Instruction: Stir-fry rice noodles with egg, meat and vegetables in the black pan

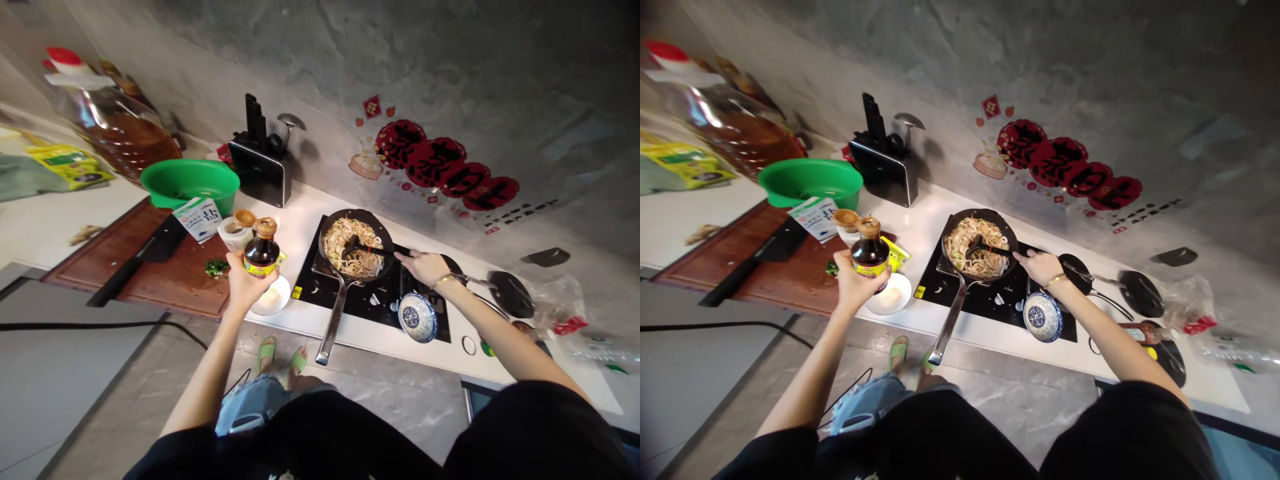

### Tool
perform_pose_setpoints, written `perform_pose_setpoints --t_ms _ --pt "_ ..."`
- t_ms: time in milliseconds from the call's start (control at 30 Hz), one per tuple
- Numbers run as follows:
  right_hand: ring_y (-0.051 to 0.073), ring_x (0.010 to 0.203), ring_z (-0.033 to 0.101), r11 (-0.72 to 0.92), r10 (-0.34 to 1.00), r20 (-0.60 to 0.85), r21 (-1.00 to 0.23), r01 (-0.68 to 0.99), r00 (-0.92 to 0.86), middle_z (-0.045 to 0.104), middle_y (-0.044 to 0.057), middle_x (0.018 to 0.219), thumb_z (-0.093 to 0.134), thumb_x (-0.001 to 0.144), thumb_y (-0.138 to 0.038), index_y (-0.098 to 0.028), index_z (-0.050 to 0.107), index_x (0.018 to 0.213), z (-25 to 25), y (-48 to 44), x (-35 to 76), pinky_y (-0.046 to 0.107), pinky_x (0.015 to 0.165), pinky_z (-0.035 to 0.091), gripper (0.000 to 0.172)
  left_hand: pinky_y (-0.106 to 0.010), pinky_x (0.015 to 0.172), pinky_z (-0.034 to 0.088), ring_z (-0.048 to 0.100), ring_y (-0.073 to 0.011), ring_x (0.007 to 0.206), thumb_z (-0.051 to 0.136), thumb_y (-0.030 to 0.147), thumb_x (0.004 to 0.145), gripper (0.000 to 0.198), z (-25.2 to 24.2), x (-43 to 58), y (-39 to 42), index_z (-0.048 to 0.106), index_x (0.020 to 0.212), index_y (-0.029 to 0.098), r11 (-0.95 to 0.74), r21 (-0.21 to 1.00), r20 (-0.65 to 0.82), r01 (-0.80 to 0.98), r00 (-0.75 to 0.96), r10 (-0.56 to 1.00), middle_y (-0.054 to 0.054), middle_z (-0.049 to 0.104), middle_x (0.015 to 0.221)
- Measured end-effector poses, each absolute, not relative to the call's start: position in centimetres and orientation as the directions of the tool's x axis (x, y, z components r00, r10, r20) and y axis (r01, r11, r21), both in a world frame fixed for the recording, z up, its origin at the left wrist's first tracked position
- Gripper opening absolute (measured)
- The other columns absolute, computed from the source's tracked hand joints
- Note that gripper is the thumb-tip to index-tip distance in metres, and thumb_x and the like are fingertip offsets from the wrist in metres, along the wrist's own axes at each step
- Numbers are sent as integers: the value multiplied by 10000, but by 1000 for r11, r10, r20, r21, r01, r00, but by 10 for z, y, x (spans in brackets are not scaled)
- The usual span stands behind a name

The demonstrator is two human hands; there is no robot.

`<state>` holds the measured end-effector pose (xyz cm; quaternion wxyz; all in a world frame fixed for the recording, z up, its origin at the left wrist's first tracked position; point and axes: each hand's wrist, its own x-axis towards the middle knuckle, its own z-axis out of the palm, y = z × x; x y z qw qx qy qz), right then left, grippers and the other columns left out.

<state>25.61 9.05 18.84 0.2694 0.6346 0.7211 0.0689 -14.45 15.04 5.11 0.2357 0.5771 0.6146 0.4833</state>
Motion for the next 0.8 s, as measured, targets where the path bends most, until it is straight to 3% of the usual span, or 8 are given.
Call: perform_pose_setpoints --t_ms 200,367,467,567,667,800 --pt "214 951 627 -26 947 -293 332 943 129 655 96 1124 357 913 -338 -236 539 1286 169 120 283 302 810 453 427 -331 740 493 600 -233 860 728 381 496 686 51 -135 147 400 1048 137 -155 860 280 486 -196 940 -80 538 943" --pt "212 985 625 14 865 -494 207 978 92 671 25 1119 449 862 -337 -252 640 1171 229 98 325 302 867 449 373 -334 738 490 603 -230 834 727 400 507 681 51 -130 144 387 1037 141 -156 872 267 463 -184 946 -76 536 930" --pt "246 958 633 72 847 -523 284 956 92 684 50 1087 515 832 -366 -276 636 1177 268 89 328 346 833 448 376 -339 736 489 605 -235 837 724 405 510 683 49 -128 143 381 1040 145 -142 877 248 459 -181 952 -77 539 928" --pt "249 907 646 123 845 -526 359 925 92 702 71 1030 562 804 -371 -287 632 1178 264 83 316 351 785 461 390 -338 752 486 601 -243 880 719 399 512 678 47 -126 142 377 1040 148 -152 878 259 453 -183 948 -86 543 950" --pt "216 869 658 107 919 -391 348 931 40 704 52 1026 487 851 -365 -307 597 1216 222 75 301 332 777 482 386 -338 752 487 599 -247 896 714 394 513 669 46 -126 140 376 1037 154 -144 883 257 448 -204 945 -85 549 949" --pt "192 860 660 -12 983 -178 225 974 53 693 63 1054 370 907 -370 -254 557 1269 165 76 282 296 785 492 423 -337 743 492 602 -252 896 723 389 507 670 46 -131 138 378 1033 158 -129 888 250 442 -228 941 -79 551 925"
